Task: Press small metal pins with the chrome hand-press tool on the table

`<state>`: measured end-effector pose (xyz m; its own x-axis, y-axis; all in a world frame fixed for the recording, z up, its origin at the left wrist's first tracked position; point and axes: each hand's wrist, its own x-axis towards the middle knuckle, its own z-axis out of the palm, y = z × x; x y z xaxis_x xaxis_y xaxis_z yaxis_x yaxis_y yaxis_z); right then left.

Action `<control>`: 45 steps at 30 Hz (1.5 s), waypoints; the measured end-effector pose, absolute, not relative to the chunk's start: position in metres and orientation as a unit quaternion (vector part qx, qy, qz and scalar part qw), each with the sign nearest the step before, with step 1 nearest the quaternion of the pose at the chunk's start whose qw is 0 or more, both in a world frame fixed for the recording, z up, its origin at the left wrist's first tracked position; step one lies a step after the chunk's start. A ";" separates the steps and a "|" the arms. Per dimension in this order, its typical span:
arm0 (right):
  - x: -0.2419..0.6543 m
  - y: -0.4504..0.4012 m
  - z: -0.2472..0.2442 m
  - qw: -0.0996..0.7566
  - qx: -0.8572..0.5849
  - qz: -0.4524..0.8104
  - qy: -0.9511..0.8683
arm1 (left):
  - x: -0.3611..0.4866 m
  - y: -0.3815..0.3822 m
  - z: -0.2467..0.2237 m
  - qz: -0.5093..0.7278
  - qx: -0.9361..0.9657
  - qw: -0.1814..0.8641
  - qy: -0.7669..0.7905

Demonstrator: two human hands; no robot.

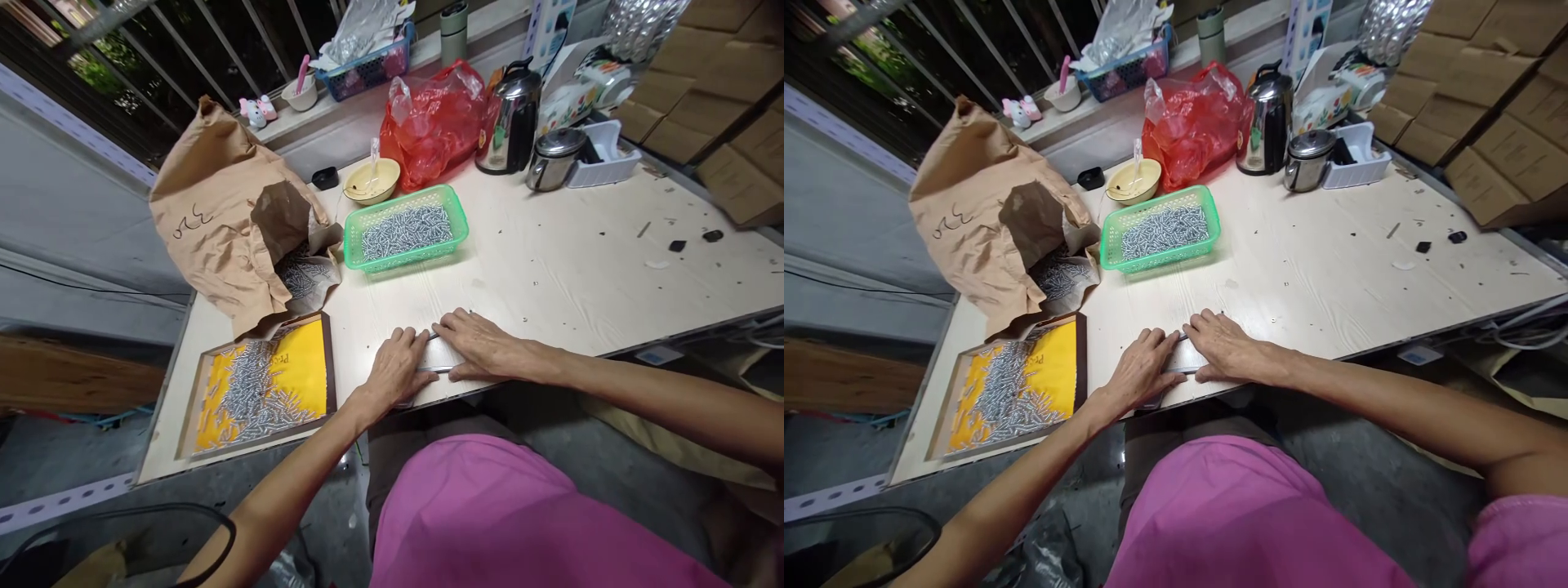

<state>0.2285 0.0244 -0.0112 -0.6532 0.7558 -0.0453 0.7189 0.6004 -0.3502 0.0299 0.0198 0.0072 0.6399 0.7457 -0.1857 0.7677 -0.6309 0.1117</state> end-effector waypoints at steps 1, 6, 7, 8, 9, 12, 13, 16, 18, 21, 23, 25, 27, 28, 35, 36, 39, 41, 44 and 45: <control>0.229 0.025 -0.010 0.056 -0.409 0.173 -0.894 | 0.030 0.021 0.008 -0.058 0.903 0.091 0.415; 0.227 0.024 -0.006 0.059 -0.406 0.169 -0.896 | 0.029 0.031 0.005 -0.050 0.914 0.108 0.388; 0.226 0.024 -0.006 0.059 -0.408 0.169 -0.895 | 0.029 0.033 0.005 -0.052 0.913 0.116 0.387; 0.224 0.024 -0.007 0.058 -0.409 0.170 -0.895 | 0.028 0.035 0.004 -0.053 0.912 0.125 0.387; 0.223 0.025 -0.009 0.058 -0.409 0.171 -0.895 | 0.028 0.037 0.004 -0.053 0.911 0.133 0.387; 0.220 0.028 -0.017 0.060 -0.403 0.174 -0.896 | 0.027 0.037 0.002 -0.049 0.908 0.151 0.388; 0.220 0.029 -0.019 0.060 -0.398 0.177 -0.898 | 0.027 0.036 0.001 -0.047 0.907 0.154 0.389; 0.219 0.031 -0.026 0.062 -0.386 0.186 -0.902 | 0.028 0.030 -0.002 -0.049 0.902 0.146 0.403; 0.218 0.031 -0.030 0.063 -0.386 0.194 -0.900 | 0.030 0.027 -0.004 -0.056 0.899 0.135 0.413; 0.217 0.029 -0.035 0.074 -0.386 0.202 -0.897 | 0.032 0.026 -0.004 -0.063 0.897 0.127 0.419; 0.217 0.027 -0.036 0.088 -0.386 0.197 -0.897 | 0.032 0.025 -0.003 -0.065 0.897 0.119 0.421; 0.219 0.025 -0.033 0.104 -0.385 0.191 -0.897 | 0.030 0.021 -0.001 -0.057 0.896 0.109 0.427; 0.223 0.024 -0.026 0.112 -0.385 0.193 -0.895 | 0.027 0.012 -0.002 -0.027 0.892 0.101 0.439; 0.226 0.025 -0.022 0.112 -0.383 0.199 -0.895 | 0.026 0.005 -0.003 -0.003 0.889 0.099 0.447; 0.237 0.031 -0.006 0.114 -0.378 0.257 -0.882 | 0.032 -0.054 -0.025 0.163 0.867 0.128 0.454; 0.234 0.032 -0.008 0.121 -0.390 0.243 -0.880 | 0.035 -0.059 -0.027 0.174 0.866 0.136 0.449; 0.219 0.037 -0.016 0.118 -0.406 0.190 -0.886 | 0.040 -0.065 -0.031 0.185 0.864 0.152 0.444; 0.211 0.045 -0.021 0.101 -0.416 0.153 -0.891 | 0.040 -0.066 -0.031 0.175 0.867 0.152 0.441; 0.203 0.059 -0.021 0.089 -0.433 0.106 -0.891 | 0.039 -0.066 -0.030 0.163 0.873 0.139 0.438; 0.201 0.062 -0.019 0.084 -0.437 0.095 -0.890 | 0.038 -0.067 -0.030 0.165 0.874 0.135 0.437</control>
